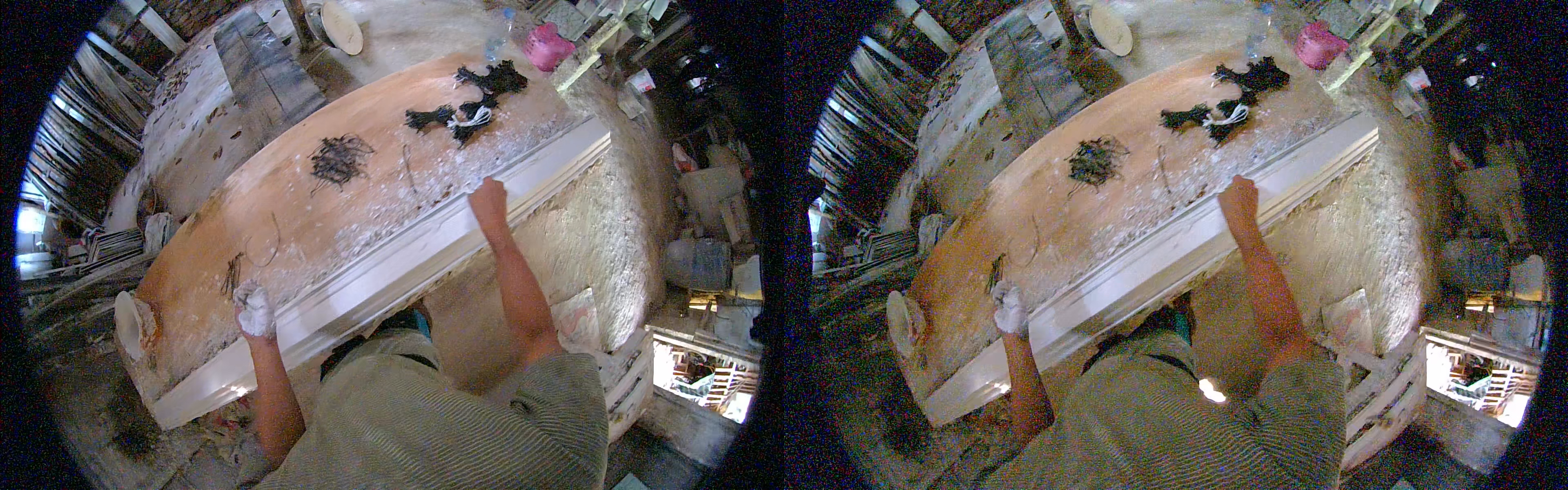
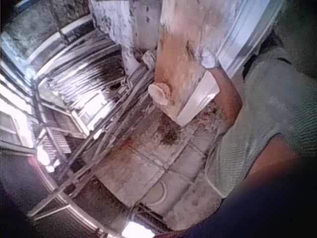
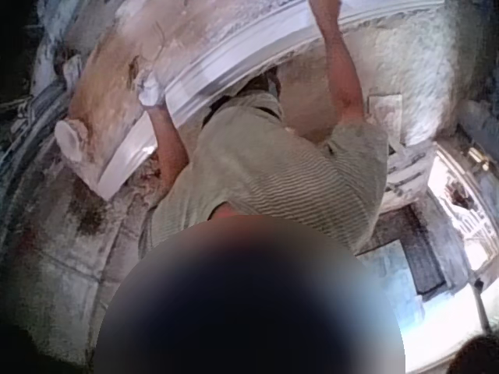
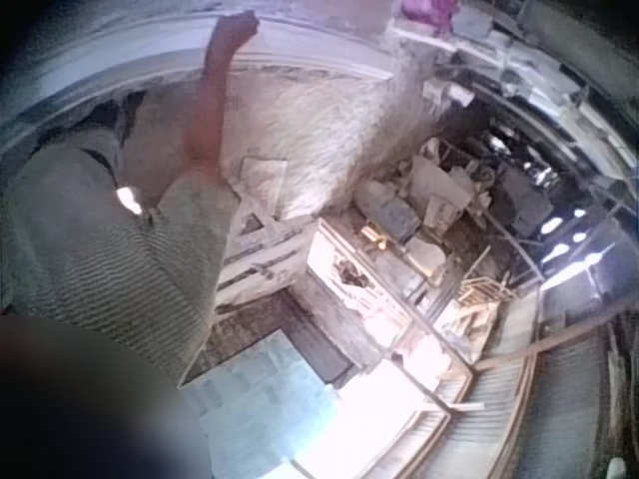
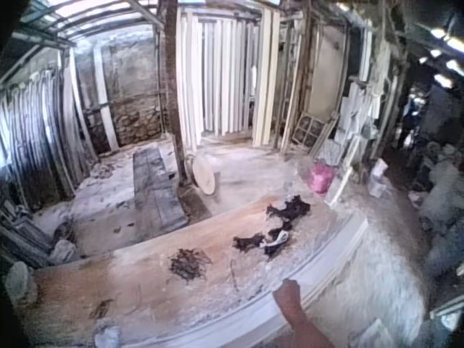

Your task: The person repeatedly wipes a long white wooden molding with a white cloth, moving along its length and returning to earlier sections. The person also wipes the workbench surface and floor nearby. A second person is visible in the background but not interacting with the task.

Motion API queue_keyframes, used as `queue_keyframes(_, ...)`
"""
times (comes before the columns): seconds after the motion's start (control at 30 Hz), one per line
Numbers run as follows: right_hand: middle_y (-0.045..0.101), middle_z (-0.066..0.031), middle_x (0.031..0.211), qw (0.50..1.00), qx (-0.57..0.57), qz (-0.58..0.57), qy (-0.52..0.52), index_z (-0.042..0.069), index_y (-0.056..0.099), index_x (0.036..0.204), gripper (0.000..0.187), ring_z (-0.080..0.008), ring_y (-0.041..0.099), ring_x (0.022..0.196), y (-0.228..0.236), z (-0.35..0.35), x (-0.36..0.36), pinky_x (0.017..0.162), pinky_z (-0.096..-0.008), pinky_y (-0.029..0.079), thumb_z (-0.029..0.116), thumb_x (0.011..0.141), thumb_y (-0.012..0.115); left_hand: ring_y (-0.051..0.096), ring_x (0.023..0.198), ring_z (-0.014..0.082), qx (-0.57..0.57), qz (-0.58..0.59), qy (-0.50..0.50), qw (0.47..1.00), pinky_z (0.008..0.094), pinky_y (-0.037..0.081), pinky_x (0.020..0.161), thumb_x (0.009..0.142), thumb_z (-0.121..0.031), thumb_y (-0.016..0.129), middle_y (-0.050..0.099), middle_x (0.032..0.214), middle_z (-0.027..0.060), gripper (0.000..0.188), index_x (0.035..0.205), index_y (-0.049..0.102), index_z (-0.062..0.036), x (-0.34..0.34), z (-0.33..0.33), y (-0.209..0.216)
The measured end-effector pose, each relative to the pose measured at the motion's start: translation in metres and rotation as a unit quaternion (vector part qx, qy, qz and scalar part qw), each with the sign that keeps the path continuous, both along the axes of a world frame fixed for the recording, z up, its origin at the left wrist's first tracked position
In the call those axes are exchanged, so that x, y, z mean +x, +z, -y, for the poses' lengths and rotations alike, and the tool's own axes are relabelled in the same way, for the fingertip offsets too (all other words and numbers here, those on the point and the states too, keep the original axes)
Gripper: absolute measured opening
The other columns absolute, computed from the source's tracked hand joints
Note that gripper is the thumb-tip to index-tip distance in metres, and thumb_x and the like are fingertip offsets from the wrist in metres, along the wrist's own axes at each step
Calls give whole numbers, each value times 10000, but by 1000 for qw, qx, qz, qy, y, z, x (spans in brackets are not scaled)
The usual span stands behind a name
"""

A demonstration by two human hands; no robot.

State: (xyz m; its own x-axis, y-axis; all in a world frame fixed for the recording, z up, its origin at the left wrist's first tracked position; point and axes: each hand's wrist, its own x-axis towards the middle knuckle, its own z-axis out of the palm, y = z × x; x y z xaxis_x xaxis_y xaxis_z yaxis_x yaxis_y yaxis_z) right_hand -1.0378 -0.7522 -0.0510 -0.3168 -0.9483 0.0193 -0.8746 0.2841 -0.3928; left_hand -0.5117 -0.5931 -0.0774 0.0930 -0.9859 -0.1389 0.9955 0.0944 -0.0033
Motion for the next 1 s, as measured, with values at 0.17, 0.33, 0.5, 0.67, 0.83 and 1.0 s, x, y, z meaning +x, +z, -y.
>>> queue_keyframes(0.17, 576, -250, 720, 998, -9, -18, 62, -37, 570, 705, 186, -404, 569, 729, 15, -78, 155, 699, -455, 467, 125, 617, 590, 535, 837, 240, 156, 149, 62, 975, 364, 438, 763, 822, -107, 434, 564, 881, 122, 153, 892, 534, -16, 51, -35, -2)
queue_keyframes(0.33, 567, -167, 718, 994, 21, -62, 85, 24, 576, 651, 109, -321, 573, 691, 9, -144, 295, 627, -403, 486, 133, 649, 571, 548, 857, 221, 139, 129, 40, 981, 371, 427, 859, 853, -170, 474, 581, 927, 110, 160, 881, 540, -27, 120, -96, -15)
queue_keyframes(0.5, 578, -243, 764, 992, 39, 30, 116, -45, 568, 760, 194, -383, 569, 741, 2, -191, 406, 703, -444, 463, 96, 629, 577, 529, 960, 257, 168, 138, 32, 975, 388, 408, 896, 839, -195, 457, 567, 1031, 96, 270, 1048, 514, -35, 179, -152, -12)
queue_keyframes(0.67, 588, -241, 800, 977, 88, 119, 155, -50, 571, 784, 224, -381, 571, 730, -12, -221, 478, 694, -435, 465, 137, 662, 564, 529, 924, 259, 188, 134, 55, 971, 399, 429, 851, 829, -231, 462, 555, 1011, 100, 265, 1020, 506, -53, 204, -167, -21)
queue_keyframes(0.83, 614, -164, 839, 865, 118, 2, 489, -24, 591, 838, 303, -378, 571, 804, -9, -201, 505, 736, -414, 462, 254, 727, 548, 531, 852, 250, 171, 154, 60, 971, 396, 436, 819, 832, -255, 453, 547, 896, 89, 195, 906, 506, -83, 201, -147, -21)
queue_keyframes(1.0, 604, -150, 855, 819, -40, 301, 487, 25, 598, 902, 254, -388, 551, 786, 23, -220, 533, 746, -430, 445, 218, 764, 509, 519, 904, 288, 250, 149, 47, 955, 422, 423, 836, 850, -321, 372, 553, 931, 108, 299, 939, 508, -71, 156, -113, -9)
